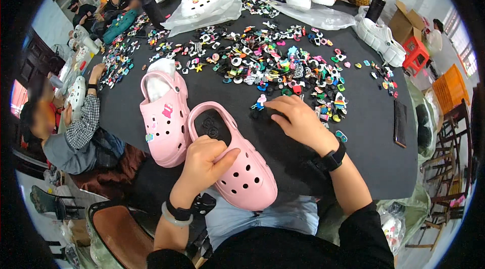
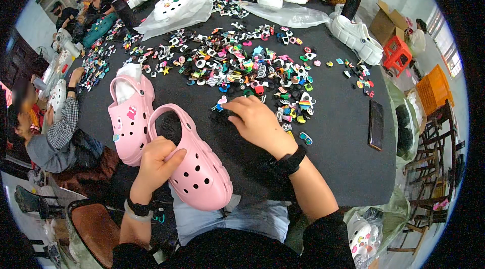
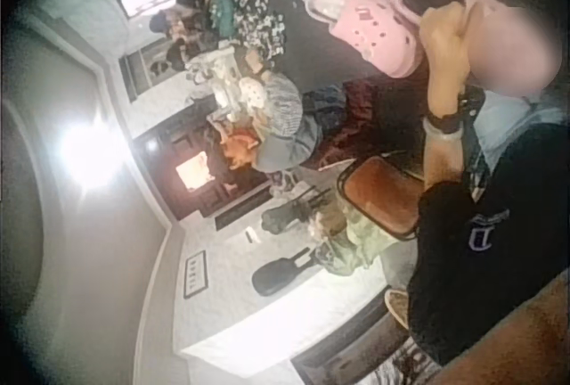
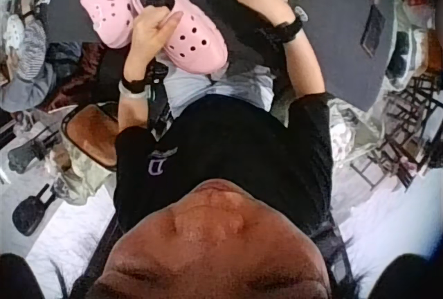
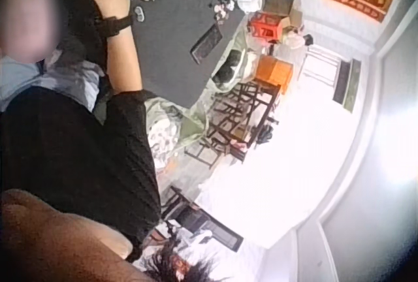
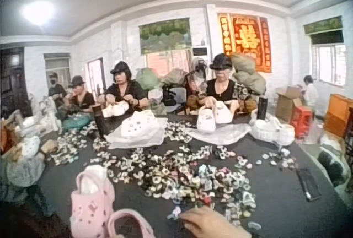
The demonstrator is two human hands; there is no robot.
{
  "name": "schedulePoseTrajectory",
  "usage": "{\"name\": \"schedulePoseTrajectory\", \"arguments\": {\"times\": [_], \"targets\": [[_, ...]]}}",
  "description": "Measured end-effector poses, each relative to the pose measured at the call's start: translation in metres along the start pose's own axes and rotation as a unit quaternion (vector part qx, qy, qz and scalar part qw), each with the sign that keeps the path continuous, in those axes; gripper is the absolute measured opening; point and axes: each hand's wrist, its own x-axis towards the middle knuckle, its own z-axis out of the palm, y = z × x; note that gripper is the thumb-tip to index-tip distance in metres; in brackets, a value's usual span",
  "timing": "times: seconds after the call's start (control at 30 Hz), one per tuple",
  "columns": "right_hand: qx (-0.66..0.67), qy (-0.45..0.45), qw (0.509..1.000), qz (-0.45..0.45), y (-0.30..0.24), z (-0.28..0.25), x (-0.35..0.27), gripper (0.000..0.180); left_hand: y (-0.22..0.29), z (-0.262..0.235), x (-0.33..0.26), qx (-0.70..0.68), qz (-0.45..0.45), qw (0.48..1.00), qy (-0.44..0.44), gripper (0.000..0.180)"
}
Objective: The recorder is attaching decorative charms to the holes of a pink foam clog while seated at a table with other workers.
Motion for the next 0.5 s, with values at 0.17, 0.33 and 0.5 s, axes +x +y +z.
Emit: {"name": "schedulePoseTrajectory", "arguments": {"times": [0.17, 0.33, 0.5], "targets": [[-0.161, -0.028, 0.984, -0.072, -0.005, 0.019, 0.019, 0.036, 0.000, 0.005, 0.000, -0.017, 0.005, 0.999, 0.032, 0.041], [-0.147, -0.022, 0.989, -0.008, 0.012, 0.012, 0.032, 0.013, 0.000, 0.002, -0.006, -0.021, 0.008, 0.999, 0.046, 0.041], [-0.075, -0.001, 0.995, 0.063, 0.019, -0.012, 0.020, 0.008, 0.000, 0.004, -0.011, -0.006, 0.018, 0.998, 0.062, 0.040]]}}
